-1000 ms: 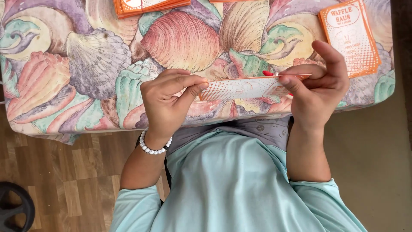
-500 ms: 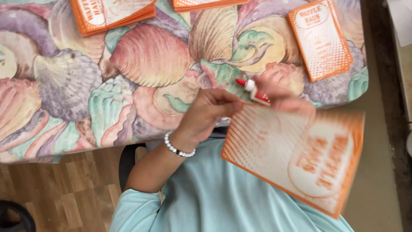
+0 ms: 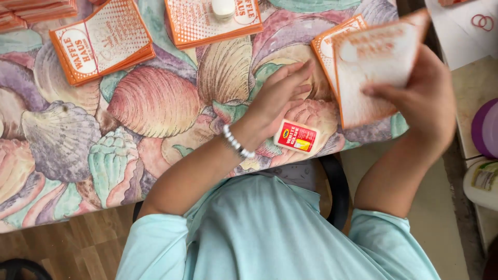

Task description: Applying white glue to the edges of paper bags and folding them to complete the assembly process.

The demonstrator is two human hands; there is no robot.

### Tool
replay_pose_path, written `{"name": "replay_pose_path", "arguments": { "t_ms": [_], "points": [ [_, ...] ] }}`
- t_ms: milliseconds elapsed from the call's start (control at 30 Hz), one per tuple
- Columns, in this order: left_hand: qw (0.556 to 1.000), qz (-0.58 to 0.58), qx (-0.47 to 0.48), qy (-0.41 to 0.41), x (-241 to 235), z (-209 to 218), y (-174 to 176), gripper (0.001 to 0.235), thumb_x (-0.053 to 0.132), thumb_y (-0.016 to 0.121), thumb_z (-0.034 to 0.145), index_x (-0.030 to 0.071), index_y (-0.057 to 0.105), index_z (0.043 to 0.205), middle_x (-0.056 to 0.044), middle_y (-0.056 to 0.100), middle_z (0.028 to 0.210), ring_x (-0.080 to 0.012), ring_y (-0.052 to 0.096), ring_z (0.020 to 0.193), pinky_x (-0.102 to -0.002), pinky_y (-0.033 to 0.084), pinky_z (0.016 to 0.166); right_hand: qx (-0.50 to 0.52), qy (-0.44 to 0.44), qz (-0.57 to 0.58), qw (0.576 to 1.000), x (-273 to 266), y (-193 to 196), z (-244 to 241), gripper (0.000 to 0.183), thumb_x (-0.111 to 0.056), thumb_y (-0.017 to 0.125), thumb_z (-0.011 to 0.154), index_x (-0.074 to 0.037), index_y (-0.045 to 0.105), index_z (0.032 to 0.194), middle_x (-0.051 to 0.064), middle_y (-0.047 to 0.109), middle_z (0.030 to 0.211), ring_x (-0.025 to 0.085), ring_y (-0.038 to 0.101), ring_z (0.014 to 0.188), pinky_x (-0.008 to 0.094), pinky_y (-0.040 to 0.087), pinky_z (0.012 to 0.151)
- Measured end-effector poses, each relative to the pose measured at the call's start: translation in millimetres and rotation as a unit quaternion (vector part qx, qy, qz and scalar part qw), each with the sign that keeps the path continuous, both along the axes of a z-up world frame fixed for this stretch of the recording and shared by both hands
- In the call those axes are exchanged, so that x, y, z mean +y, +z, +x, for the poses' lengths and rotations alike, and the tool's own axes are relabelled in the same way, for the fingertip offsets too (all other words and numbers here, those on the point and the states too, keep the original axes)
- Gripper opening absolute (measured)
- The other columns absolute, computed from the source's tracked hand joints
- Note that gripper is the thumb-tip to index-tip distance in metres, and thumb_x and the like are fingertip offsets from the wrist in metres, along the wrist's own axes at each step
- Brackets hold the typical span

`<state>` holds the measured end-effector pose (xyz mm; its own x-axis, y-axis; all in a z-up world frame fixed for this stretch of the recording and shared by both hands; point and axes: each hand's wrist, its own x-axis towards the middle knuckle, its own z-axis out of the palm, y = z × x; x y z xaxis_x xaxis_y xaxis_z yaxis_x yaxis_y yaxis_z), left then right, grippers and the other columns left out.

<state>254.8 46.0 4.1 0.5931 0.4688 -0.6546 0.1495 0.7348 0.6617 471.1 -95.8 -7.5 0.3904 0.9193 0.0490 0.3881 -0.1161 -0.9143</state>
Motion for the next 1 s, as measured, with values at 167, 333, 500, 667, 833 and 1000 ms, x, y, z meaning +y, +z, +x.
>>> {"name": "replay_pose_path", "arguments": {
  "t_ms": [167, 333, 500, 667, 833, 1000],
  "points": [
    [0.999, 0.02, 0.009, 0.042, -7, 63, -14, 0.086, 0.035, 0.068, 0.066, 0.005, 0.042, 0.143, -0.015, 0.06, 0.137, -0.0272, 0.061, 0.12, -0.043, 0.05, 0.098, -0.268, -0.073, -0.158, 0.948, 27, -54, 45, 0.097, -0.028, 0.099, 0.072, 0.006, 0.048, 0.147, 0.019, 0.066, 0.119, 0.034, 0.061, 0.103, 0.044, 0.047, 0.081],
    [0.995, 0.009, -0.002, 0.102, -19, 89, -7, 0.08, 0.01, 0.071, 0.065, 0.004, 0.04, 0.139, -0.016, 0.068, 0.12, -0.024, 0.066, 0.104, -0.036, 0.055, 0.085, -0.277, -0.099, -0.171, 0.94, 29, -66, 37, 0.076, -0.029, 0.085, 0.091, 0.007, 0.05, 0.149, 0.017, 0.057, 0.119, 0.029, 0.06, 0.088, 0.046, 0.049, 0.077],
    [0.982, 0.126, 0.081, 0.116, -23, 108, -41, 0.075, 0.012, 0.072, 0.054, 0.001, 0.057, 0.127, -0.014, 0.071, 0.114, -0.0244, 0.069, 0.097, -0.036, 0.056, 0.076, -0.04, -0.102, -0.183, 0.977, 31, -47, 24, 0.053, -0.005, 0.078, 0.086, -0.007, 0.065, 0.137, -0.002, 0.055, 0.087, 0.009, 0.051, 0.075, 0.026, 0.045, 0.069],
    [0.978, 0.159, 0.057, 0.124, -18, 106, -64, 0.071, -0.004, 0.064, 0.067, -0.002, 0.055, 0.138, -0.015, 0.072, 0.114, -0.0251, 0.071, 0.099, -0.035, 0.06, 0.074, 0.074, -0.12, -0.159, 0.977, 17, -56, 26, 0.031, -0.01, 0.082, 0.087, -0.008, 0.067, 0.115, 0.0, 0.068, 0.097, 0.007, 0.058, 0.083, 0.024, 0.05, 0.07],
    [0.988, 0.117, 0.001, 0.104, -9, 104, -70, 0.064, -0.009, 0.055, 0.073, 0.002, 0.06, 0.135, -0.016, 0.071, 0.117, -0.0264, 0.068, 0.101, -0.036, 0.057, 0.076, 0.177, -0.097, -0.016, 0.979, 22, -50, 7, 0.034, -0.009, 0.07, 0.097, -0.008, 0.06, 0.13, 0.004, 0.07, 0.122, 0.013, 0.067, 0.109, 0.028, 0.056, 0.094],
    [0.878, 0.408, -0.187, 0.169, 8, 100, -74, 0.042, -0.004, 0.056, 0.085, 0.009, 0.066, 0.124, -0.011, 0.066, 0.108, -0.0229, 0.063, 0.103, -0.04, 0.055, 0.093, 0.099, -0.048, 0.269, 0.957, 50, -57, -1, 0.069, 0.015, 0.069, 0.104, -0.003, 0.031, 0.159, 0.024, 0.06, 0.136, 0.028, 0.061, 0.126, 0.049, 0.055, 0.109]
  ]
}}
